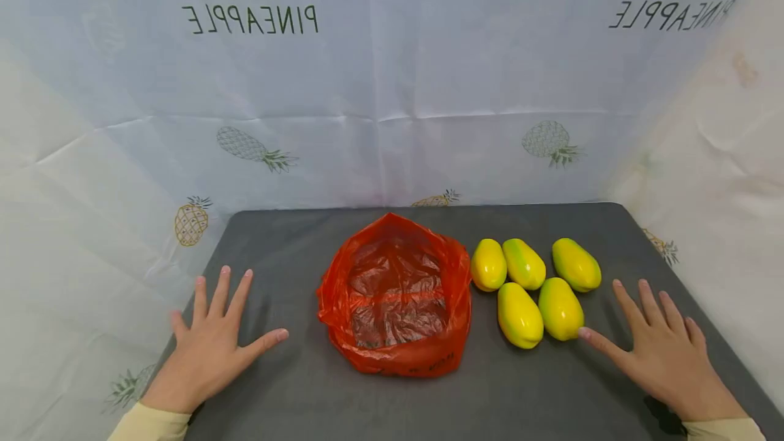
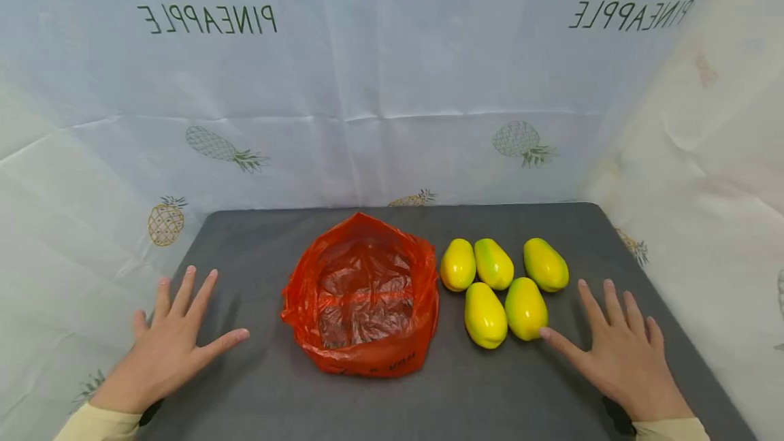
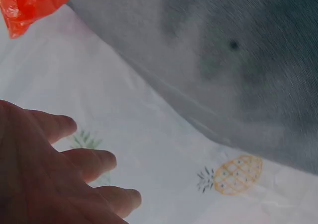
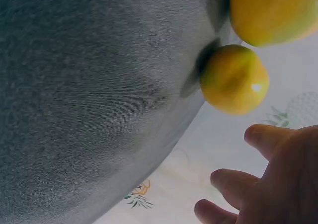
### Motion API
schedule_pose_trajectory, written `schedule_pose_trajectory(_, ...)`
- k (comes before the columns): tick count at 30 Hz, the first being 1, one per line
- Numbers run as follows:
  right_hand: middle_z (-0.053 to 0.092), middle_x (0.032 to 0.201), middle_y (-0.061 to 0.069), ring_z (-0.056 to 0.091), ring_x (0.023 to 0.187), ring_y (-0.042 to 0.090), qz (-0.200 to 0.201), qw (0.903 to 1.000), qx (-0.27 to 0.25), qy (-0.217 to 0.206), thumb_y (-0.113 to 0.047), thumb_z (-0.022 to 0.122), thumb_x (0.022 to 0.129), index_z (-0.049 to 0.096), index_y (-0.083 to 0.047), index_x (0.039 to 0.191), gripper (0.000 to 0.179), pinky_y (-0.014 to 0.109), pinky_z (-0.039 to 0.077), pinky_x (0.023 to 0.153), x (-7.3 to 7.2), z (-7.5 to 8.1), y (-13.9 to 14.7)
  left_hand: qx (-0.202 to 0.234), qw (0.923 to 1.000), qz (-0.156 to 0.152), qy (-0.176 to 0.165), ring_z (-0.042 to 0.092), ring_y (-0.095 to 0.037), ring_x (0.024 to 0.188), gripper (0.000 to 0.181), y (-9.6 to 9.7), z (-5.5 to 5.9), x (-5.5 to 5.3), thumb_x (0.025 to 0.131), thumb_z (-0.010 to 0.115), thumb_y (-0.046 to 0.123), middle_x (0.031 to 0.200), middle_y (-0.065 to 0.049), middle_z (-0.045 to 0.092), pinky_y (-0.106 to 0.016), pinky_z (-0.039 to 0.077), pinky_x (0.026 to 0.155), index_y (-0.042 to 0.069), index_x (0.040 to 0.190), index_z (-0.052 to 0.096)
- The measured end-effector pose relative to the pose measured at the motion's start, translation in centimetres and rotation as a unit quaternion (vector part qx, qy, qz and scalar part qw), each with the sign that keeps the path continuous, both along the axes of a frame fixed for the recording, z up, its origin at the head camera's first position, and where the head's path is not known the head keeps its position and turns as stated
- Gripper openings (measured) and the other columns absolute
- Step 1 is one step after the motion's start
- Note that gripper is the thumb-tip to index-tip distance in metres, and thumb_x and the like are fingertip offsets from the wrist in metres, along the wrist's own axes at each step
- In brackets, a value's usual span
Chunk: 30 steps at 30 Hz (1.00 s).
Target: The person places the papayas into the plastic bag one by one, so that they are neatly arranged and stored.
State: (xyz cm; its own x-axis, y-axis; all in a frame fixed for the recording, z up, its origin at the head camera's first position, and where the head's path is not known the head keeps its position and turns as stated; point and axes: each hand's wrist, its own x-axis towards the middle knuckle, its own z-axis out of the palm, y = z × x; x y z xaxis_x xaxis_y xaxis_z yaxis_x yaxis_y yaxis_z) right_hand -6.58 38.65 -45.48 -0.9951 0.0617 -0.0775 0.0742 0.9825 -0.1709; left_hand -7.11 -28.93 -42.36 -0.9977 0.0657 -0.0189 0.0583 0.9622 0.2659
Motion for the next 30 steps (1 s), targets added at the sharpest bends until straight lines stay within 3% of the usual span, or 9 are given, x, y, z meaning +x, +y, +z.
schedule_pose_trajectory(7, -0.001, 0.172, 0.042, 0.007, 0.152, 0.073, 0.01, 0.9995, -0.02, 0.023, -0.078, 0.057, 0.098, 0.0, -0.015, 0.175, 0.115, 0.087, 0.014, 0.106, 0.0, 1.0, -1.4, 0.064, 0.9975, -0.009, -0.029, -0.016, -0.057, 0.164, 0.108, 1.8, 0.5, -0.4, 0.1, 0.057, 0.074, 0.182, -0.015, -0.013, -0.096, 0.007, 0.106, 0.027, 0.175, -0.004)
schedule_pose_trajectory(14, 0.015, 0.174, 0.037, 0.024, 0.151, 0.066, 0.047, 0.9941, -0.029, 0.093, -0.073, 0.069, 0.094, 0.024, -0.007, 0.172, 0.112, 0.085, 0.024, 0.102, 0.7, 2.7, -5.6, 0.114, 0.9925, -0.028, -0.033, 0.006, -0.055, 0.166, 0.099, 5.2, 1.2, -1.8, 0.104, 0.049, 0.074, 0.182, -0.02, 0.008, -0.087, 0.016, 0.118, 0.02, 0.176, 0.005)
schedule_pose_trajectory(18, 0.029, 0.171, 0.035, 0.038, 0.142, 0.062, 0.079, 0.9886, -0.027, 0.125, -0.073, 0.074, 0.09, 0.041, -0.005, 0.165, 0.106, 0.085, 0.034, 0.099, 0.6, 3.4, -8.8, 0.156, 0.9862, -0.033, -0.046, 0.018, -0.049, 0.166, 0.099, 7.0, 1.2, -2.9, 0.105, 0.048, 0.073, 0.182, -0.016, 0.014, -0.077, 0.024, 0.125, 0.018, 0.176, 0.006)
schedule_pose_trajectory(25, 0.041, 0.165, 0.033, 0.049, 0.14, 0.055, 0.114, 0.9836, -0.028, 0.137, -0.073, 0.076, 0.089, 0.054, -0.005, 0.156, 0.098, 0.08, 0.042, 0.105, 0.4, 3.0, -12.9, 0.222, 0.9718, -0.024, -0.076, 0.036, -0.042, 0.162, 0.105, 8.8, 0.6, -4.8, 0.1, 0.045, 0.082, 0.18, -0.014, 0.024, -0.067, 0.035, 0.125, 0.019, 0.175, 0.008)
schedule_pose_trajectory(30, 0.048, 0.161, 0.033, 0.056, 0.134, 0.053, 0.121, 0.9813, -0.02, 0.148, -0.066, 0.082, 0.087, 0.058, -0.005, 0.152, 0.092, 0.077, 0.045, 0.101, 0.1, 2.5, -14.3, 0.251, 0.9632, -0.014, -0.096, 0.054, -0.041, 0.15, 0.095, 9.3, 0.3, -5.9, 0.106, 0.048, 0.073, 0.172, -0.018, 0.04, -0.064, 0.044, 0.12, 0.017, 0.175, 0.014)
